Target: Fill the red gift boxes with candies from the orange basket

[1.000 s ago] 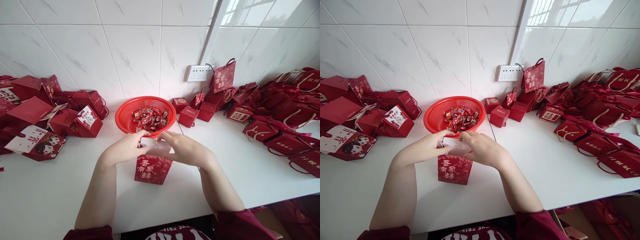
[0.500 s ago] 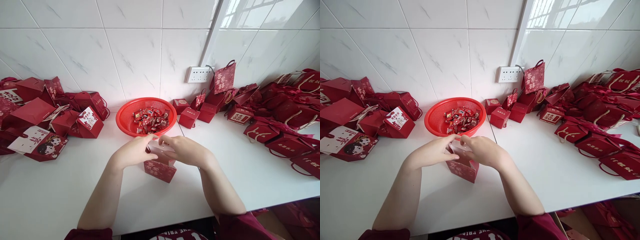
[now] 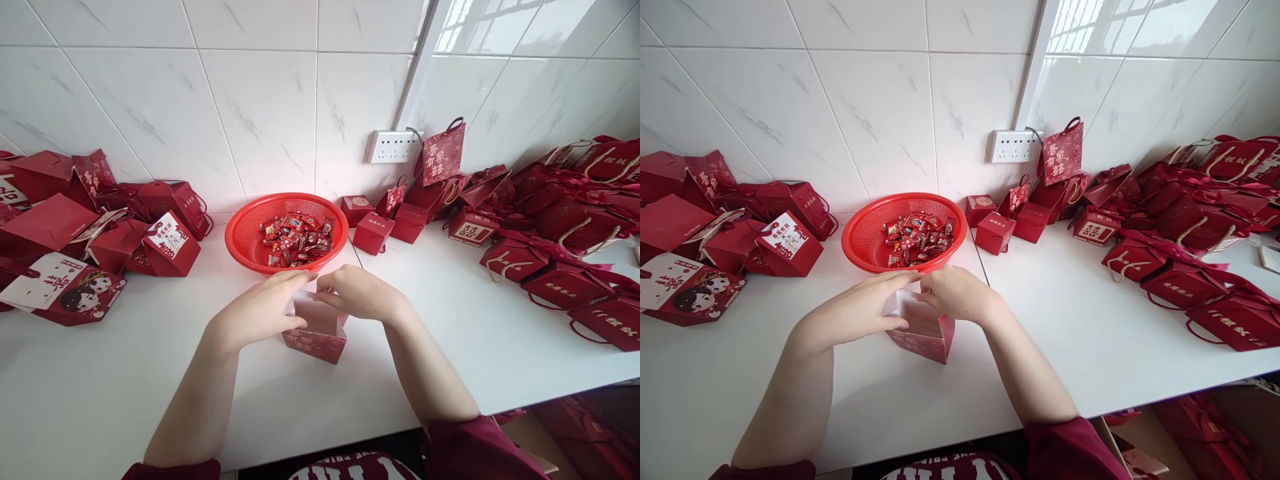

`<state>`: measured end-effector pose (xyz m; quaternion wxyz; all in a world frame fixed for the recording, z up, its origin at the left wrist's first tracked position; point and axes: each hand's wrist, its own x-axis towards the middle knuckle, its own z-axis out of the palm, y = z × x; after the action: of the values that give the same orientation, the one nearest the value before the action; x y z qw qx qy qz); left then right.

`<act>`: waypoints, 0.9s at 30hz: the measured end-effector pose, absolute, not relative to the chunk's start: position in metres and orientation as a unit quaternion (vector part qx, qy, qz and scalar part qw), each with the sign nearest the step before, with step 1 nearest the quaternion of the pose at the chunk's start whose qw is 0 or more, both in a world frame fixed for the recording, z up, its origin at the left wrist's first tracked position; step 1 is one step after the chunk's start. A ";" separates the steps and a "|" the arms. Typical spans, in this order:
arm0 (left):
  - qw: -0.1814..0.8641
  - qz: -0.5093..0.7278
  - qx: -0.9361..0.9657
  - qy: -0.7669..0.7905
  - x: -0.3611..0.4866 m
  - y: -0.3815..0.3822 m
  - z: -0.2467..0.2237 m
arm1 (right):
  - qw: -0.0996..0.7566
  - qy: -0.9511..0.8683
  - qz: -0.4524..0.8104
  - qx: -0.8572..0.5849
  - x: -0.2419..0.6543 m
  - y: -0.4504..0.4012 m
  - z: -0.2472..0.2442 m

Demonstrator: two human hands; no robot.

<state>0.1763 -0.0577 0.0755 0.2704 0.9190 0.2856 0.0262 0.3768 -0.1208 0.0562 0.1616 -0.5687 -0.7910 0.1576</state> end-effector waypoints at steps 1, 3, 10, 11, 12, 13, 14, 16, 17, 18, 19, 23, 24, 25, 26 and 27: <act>0.262 0.025 0.921 0.289 0.177 -0.059 0.078 | 0.155 -0.795 0.144 -0.568 0.377 -0.120 0.056; 0.242 0.019 0.927 0.287 0.180 -0.062 0.082 | 0.168 -0.806 0.121 -0.555 0.377 -0.118 0.056; 0.232 0.028 0.930 0.284 0.185 -0.063 0.081 | 0.220 -0.806 0.089 -0.542 0.379 -0.110 0.053; 0.231 0.025 0.929 0.288 0.184 -0.062 0.079 | 0.220 -0.802 0.096 -0.546 0.379 -0.109 0.053; 0.233 0.020 0.928 0.291 0.184 -0.060 0.078 | 0.218 -0.798 0.108 -0.550 0.381 -0.107 0.052; 0.237 0.013 0.926 0.292 0.184 -0.059 0.076 | 0.218 -0.795 0.124 -0.553 0.383 -0.105 0.051; 0.244 0.006 0.925 0.292 0.184 -0.057 0.075 | 0.219 -0.791 0.140 -0.554 0.385 -0.103 0.051; 0.260 0.001 0.921 0.291 0.185 -0.055 0.074 | 0.231 -0.788 0.164 -0.547 0.394 -0.098 0.049; 0.266 0.002 0.919 0.292 0.186 -0.054 0.074 | 0.244 -0.784 0.171 -0.545 0.399 -0.094 0.048; 0.271 0.005 0.917 0.292 0.188 -0.054 0.074 | 0.264 -0.776 0.174 -0.546 0.405 -0.091 0.046; 0.276 0.007 0.916 0.292 0.189 -0.055 0.075 | 0.284 -0.764 0.171 -0.553 0.410 -0.086 0.042; 0.296 0.007 0.912 0.283 0.192 -0.060 0.078 | 0.282 -0.738 0.138 -0.598 0.425 -0.070 0.023; 0.298 0.007 0.912 0.282 0.192 -0.061 0.078 | 0.266 -0.743 0.133 -0.599 0.427 -0.068 0.018; 0.300 0.009 0.911 0.281 0.192 -0.063 0.078 | 0.253 -0.749 0.130 -0.598 0.427 -0.066 0.014; 0.302 0.012 0.911 0.281 0.191 -0.064 0.078 | 0.244 -0.753 0.129 -0.598 0.427 -0.066 0.012; 0.303 0.015 0.911 0.280 0.190 -0.064 0.078 | 0.236 -0.754 0.126 -0.600 0.427 -0.067 0.010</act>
<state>0.1904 -0.0637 0.0779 0.3030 0.9106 0.2805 0.0152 0.4267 -0.0669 0.0100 0.2360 -0.5998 -0.7540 0.1264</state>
